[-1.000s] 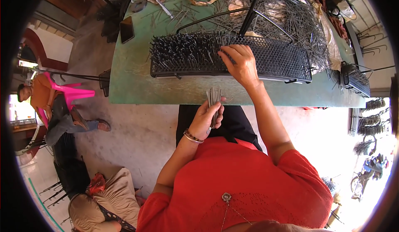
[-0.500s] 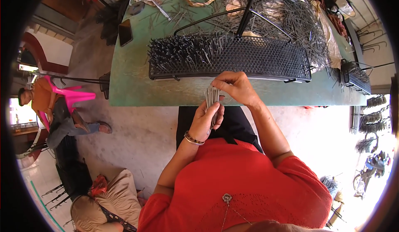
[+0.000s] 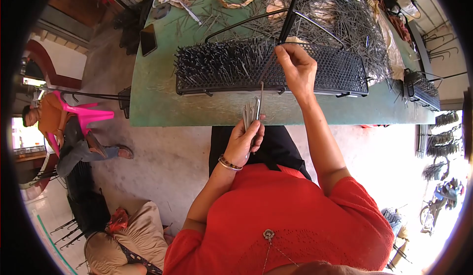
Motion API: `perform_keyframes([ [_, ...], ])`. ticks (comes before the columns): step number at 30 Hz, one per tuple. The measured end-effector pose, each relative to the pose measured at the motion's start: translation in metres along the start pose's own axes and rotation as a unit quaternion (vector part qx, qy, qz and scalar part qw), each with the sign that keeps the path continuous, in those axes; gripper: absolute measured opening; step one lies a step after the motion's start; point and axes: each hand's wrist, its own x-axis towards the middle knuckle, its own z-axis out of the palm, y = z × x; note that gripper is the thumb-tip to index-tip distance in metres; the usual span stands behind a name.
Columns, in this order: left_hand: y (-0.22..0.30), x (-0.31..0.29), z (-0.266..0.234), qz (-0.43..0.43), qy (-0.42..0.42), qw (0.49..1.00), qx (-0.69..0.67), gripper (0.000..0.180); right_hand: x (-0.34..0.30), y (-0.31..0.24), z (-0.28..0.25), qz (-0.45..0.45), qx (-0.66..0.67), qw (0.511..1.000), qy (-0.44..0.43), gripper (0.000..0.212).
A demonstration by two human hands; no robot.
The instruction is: Insert metal bristles into a brush base at a workbench.
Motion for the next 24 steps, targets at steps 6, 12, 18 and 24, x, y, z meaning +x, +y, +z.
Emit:
perform_keyframes([
  [6,0.001,-0.002,0.001,0.000,0.008,1.000,0.007,0.026,0.017,0.017,0.010,-0.166,-0.074,0.982,0.040,0.010],
  [12,0.002,-0.002,-0.001,-0.005,0.012,1.000,0.009,0.025,0.012,0.020,0.019,-0.169,-0.094,0.980,0.035,0.009],
  [18,0.003,-0.002,0.000,-0.005,0.010,1.000,0.009,0.025,0.009,0.023,0.025,-0.224,-0.108,0.968,0.033,0.010],
  [24,0.003,-0.002,-0.001,-0.007,0.015,1.000,0.008,0.024,0.009,0.023,0.027,-0.249,-0.112,0.961,0.040,0.010],
])
